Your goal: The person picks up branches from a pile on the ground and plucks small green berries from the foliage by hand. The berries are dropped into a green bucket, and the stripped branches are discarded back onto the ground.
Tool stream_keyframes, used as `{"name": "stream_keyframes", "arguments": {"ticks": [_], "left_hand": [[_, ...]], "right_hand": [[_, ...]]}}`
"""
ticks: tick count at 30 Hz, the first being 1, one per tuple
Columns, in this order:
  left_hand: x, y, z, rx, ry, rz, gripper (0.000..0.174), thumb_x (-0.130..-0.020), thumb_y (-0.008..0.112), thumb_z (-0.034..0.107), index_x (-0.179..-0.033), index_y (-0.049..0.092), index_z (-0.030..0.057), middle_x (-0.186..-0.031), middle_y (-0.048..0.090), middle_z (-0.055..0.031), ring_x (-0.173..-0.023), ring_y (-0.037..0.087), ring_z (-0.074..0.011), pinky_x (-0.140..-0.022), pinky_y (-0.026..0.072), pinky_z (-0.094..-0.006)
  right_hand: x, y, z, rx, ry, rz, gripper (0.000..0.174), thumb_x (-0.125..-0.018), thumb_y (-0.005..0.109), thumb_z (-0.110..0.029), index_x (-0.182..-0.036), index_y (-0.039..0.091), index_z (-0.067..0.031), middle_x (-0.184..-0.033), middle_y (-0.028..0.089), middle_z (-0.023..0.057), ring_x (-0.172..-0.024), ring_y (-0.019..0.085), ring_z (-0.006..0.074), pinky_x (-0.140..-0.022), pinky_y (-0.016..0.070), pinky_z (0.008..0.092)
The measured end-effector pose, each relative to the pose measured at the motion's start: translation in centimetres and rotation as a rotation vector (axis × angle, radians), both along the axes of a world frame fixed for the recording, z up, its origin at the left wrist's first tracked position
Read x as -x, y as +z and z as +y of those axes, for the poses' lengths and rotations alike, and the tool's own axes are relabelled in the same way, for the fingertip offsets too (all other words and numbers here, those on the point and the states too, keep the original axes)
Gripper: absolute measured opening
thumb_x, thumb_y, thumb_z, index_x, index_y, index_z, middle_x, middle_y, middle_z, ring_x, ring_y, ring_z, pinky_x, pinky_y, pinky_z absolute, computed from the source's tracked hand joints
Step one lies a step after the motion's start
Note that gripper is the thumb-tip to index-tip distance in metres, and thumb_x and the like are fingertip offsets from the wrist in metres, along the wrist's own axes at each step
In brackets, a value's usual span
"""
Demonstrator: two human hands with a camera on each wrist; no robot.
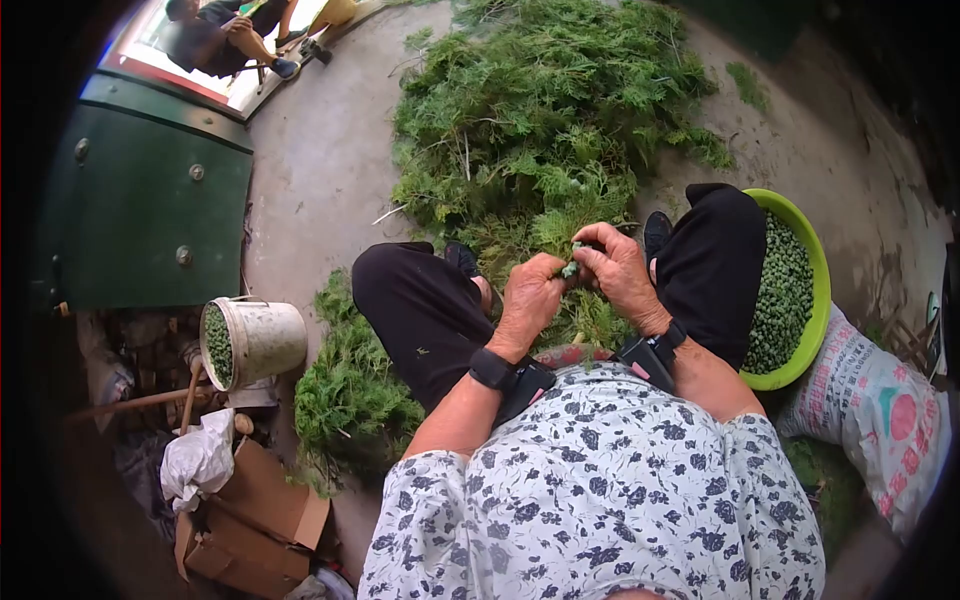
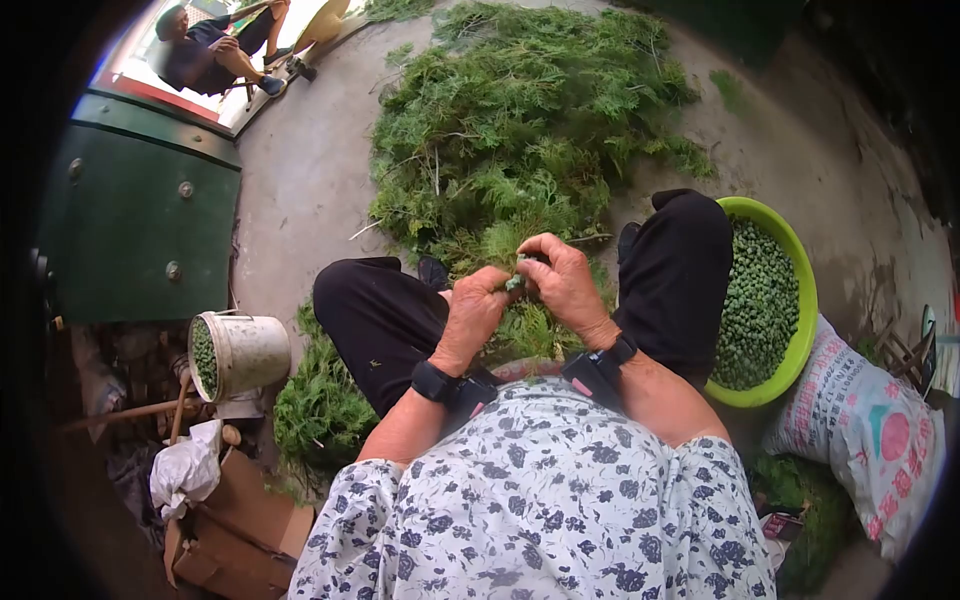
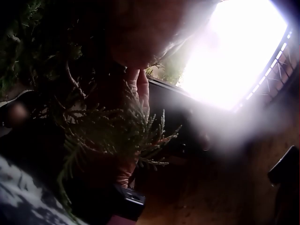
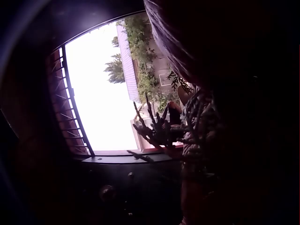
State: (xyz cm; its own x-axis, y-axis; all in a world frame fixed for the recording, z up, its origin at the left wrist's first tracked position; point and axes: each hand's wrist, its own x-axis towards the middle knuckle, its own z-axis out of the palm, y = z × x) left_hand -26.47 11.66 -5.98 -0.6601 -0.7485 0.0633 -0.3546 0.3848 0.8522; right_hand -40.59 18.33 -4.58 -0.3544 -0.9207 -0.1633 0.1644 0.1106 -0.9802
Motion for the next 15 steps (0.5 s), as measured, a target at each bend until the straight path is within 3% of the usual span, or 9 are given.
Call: {"name": "stream_keyframes", "arguments": {"ticks": [3, 4, 5, 7, 10, 11, 12, 15], "left_hand": [[-0.4, 0.7, -0.1, 0.006, -0.027, 0.012, 0.022, -0.069, 0.070, 0.009, -0.086, 0.062, -0.0027, -0.078, 0.060, -0.0174, -0.072, 0.059, -0.0330, -0.063, 0.0453, -0.0362], [-0.5, 0.6, -0.3, 0.306, -0.101, 0.130, 0.017, -0.074, 0.069, 0.008, -0.081, 0.060, -0.0038, -0.070, 0.057, -0.0102, -0.057, 0.051, -0.0168, -0.054, 0.0412, -0.0299], [-0.7, 0.9, 0.1, -0.083, -0.007, 0.055, 0.015, -0.077, 0.067, 0.009, -0.077, 0.060, -0.0038, -0.065, 0.053, -0.0042, -0.054, 0.046, -0.0090, -0.051, 0.0385, -0.0257], [-0.7, 0.5, -0.4, -0.201, 0.022, 0.111, 0.015, -0.080, 0.064, 0.010, -0.076, 0.060, -0.0027, -0.063, 0.049, 0.0003, -0.053, 0.043, -0.0048, -0.049, 0.0365, -0.0235], [-0.6, 1.3, -0.5, -0.331, 0.098, 0.077, 0.018, -0.078, 0.067, 0.011, -0.076, 0.057, -0.0042, -0.063, 0.050, -0.0114, -0.053, 0.046, -0.0179, -0.052, 0.0371, -0.0323], [-0.7, 1.0, -0.6, -0.317, 0.091, 0.096, 0.017, -0.078, 0.066, 0.011, -0.076, 0.058, -0.0041, -0.062, 0.050, -0.0106, -0.052, 0.044, -0.0160, -0.051, 0.0365, -0.0318], [-0.7, 0.6, -0.6, -0.303, 0.083, 0.114, 0.017, -0.079, 0.066, 0.011, -0.076, 0.058, -0.0041, -0.061, 0.049, -0.0099, -0.052, 0.043, -0.0141, -0.049, 0.0359, -0.0314], [-0.5, 0.7, -0.4, -0.349, 0.081, 0.123, 0.016, -0.078, 0.065, 0.010, -0.076, 0.058, -0.0044, -0.059, 0.048, -0.0091, -0.051, 0.043, -0.0117, -0.048, 0.0357, -0.0311]], "right_hand": [[1.0, -1.8, -0.6, 0.063, -0.151, -0.379, 0.012, -0.087, 0.057, -0.008, -0.096, 0.054, 0.0001, -0.076, 0.059, 0.0039, -0.055, 0.053, 0.0079, -0.046, 0.0414, 0.0204], [2.3, -2.1, -1.0, 0.121, -0.168, -0.489, 0.013, -0.087, 0.057, -0.008, -0.097, 0.053, -0.0003, -0.079, 0.059, 0.0052, -0.059, 0.055, 0.0099, -0.049, 0.0431, 0.0217], [3.2, -2.2, -1.0, 0.186, -0.188, -0.595, 0.014, -0.087, 0.056, -0.008, -0.099, 0.052, -0.0007, -0.082, 0.059, 0.0065, -0.063, 0.057, 0.0120, -0.051, 0.0449, 0.0230], [3.4, -0.6, -0.6, 0.171, -0.147, -0.687, 0.015, -0.087, 0.055, -0.006, -0.102, 0.052, -0.0017, -0.085, 0.060, 0.0078, -0.069, 0.058, 0.0147, -0.055, 0.0464, 0.0255], [3.3, -0.5, -0.4, 0.177, -0.040, -0.810, 0.016, -0.087, 0.053, -0.005, -0.103, 0.053, -0.0029, -0.088, 0.060, 0.0088, -0.073, 0.059, 0.0182, -0.059, 0.0478, 0.0287], [3.2, -0.7, -0.3, 0.185, -0.004, -0.853, 0.016, -0.087, 0.052, -0.004, -0.103, 0.053, -0.0034, -0.088, 0.061, 0.0090, -0.073, 0.060, 0.0193, -0.059, 0.0482, 0.0297], [2.9, -0.7, -0.5, 0.192, 0.014, -0.837, 0.015, -0.085, 0.056, -0.006, -0.100, 0.056, -0.0044, -0.084, 0.060, 0.0058, -0.068, 0.058, 0.0144, -0.056, 0.0467, 0.0258], [2.2, -0.3, -0.3, 0.113, 0.104, -0.529, 0.013, -0.083, 0.061, -0.006, -0.095, 0.059, -0.0041, -0.079, 0.059, 0.0014, -0.061, 0.054, 0.0085, -0.052, 0.0430, 0.0211]]}}
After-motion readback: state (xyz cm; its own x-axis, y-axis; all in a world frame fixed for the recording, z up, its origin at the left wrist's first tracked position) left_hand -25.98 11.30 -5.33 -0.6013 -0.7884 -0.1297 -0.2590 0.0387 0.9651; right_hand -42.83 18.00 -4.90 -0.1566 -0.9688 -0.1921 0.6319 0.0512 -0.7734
